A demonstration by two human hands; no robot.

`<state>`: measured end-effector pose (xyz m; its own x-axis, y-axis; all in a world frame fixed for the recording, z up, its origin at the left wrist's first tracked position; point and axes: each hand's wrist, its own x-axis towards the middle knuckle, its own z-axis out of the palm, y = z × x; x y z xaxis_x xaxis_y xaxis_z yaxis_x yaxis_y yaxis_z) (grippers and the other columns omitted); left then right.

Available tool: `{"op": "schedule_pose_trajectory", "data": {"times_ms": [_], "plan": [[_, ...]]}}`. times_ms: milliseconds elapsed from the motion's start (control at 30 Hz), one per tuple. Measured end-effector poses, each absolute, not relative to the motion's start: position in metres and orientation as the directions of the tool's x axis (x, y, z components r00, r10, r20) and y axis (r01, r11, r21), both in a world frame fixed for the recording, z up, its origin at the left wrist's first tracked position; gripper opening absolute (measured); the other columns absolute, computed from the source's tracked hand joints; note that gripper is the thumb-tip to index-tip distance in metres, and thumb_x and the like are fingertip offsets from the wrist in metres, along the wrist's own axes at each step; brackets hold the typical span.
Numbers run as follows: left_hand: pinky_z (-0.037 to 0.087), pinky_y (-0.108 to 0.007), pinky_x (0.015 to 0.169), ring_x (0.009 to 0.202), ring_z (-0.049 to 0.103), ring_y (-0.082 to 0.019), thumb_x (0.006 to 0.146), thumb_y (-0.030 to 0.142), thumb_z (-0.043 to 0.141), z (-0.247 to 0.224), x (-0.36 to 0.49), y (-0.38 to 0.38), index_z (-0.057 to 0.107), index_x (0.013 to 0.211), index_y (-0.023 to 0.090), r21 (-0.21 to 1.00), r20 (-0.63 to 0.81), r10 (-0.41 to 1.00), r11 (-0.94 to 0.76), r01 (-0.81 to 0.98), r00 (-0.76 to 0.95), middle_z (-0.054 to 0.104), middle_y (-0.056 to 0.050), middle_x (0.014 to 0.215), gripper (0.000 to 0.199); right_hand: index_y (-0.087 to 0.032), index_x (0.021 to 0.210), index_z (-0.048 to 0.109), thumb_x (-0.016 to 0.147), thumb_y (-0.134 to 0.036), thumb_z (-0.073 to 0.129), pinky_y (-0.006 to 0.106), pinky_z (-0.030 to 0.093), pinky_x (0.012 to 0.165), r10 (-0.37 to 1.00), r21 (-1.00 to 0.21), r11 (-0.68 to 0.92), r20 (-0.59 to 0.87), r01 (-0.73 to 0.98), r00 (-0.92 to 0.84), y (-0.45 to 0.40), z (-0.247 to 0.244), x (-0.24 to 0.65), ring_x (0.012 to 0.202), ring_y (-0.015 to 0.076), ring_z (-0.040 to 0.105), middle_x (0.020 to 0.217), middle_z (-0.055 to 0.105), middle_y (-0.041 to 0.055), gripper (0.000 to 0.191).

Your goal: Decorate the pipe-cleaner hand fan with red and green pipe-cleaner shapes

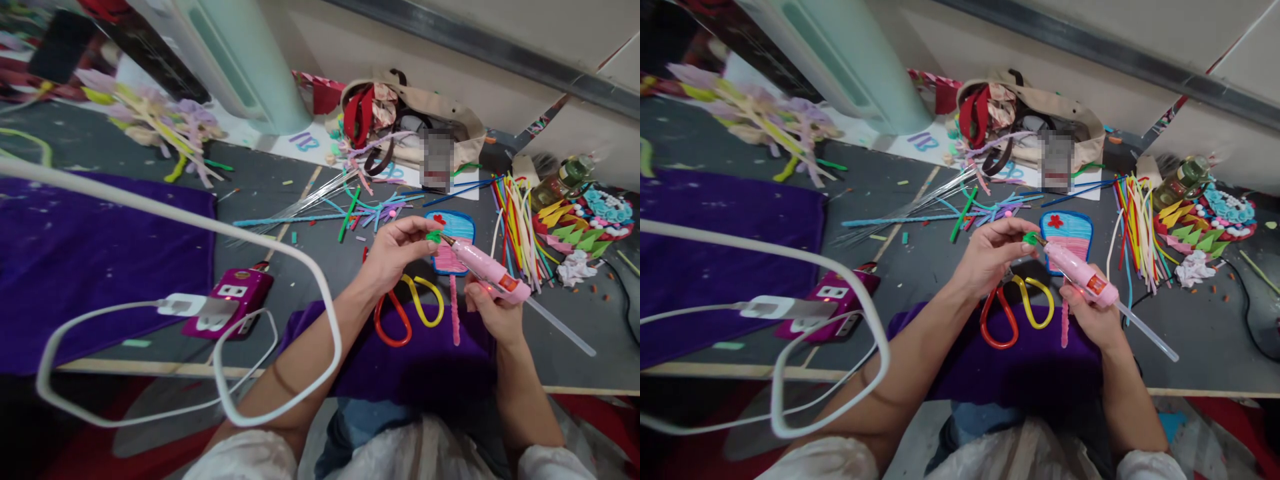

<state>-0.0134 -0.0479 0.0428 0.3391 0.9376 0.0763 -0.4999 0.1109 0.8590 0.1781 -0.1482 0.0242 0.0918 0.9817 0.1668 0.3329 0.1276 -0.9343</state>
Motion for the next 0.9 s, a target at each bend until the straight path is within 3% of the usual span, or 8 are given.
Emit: {"op": "schedule_pose_trajectory", "data": {"times_ms": [600,900], "plan": [[0.054,-0.026,0.069,0.065,0.064,-0.012,0.061,0.022,0.086,0.0441,-0.0136,-0.0493,0.075,0.086,0.018,0.866,0.058,0.940,0.120,-0.486,0.336,0.073,-0.001,0.080,0.028,-0.022,0.085,0.063,0.088,-0.037,0.067,0.026,0.045,0.056,0.979,-0.934,0.133,0.177,0.332,0.104,-0.1486,0.0177,0.1809,0.062,0.0136,0.056,0.063,0.056,-0.0027,0.017],[0.055,-0.028,0.070,0.069,0.065,-0.013,0.062,0.021,0.084,0.0443,-0.0144,-0.0477,0.075,0.088,0.018,0.869,0.081,0.949,0.082,-0.488,0.303,0.072,-0.001,0.081,0.028,-0.020,0.088,0.065,0.087,-0.037,0.069,0.024,0.045,0.051,0.978,-0.948,0.132,0.172,0.289,0.120,-0.1484,0.0187,0.1856,0.058,0.0117,0.055,0.065,0.059,-0.0023,0.017]]}}
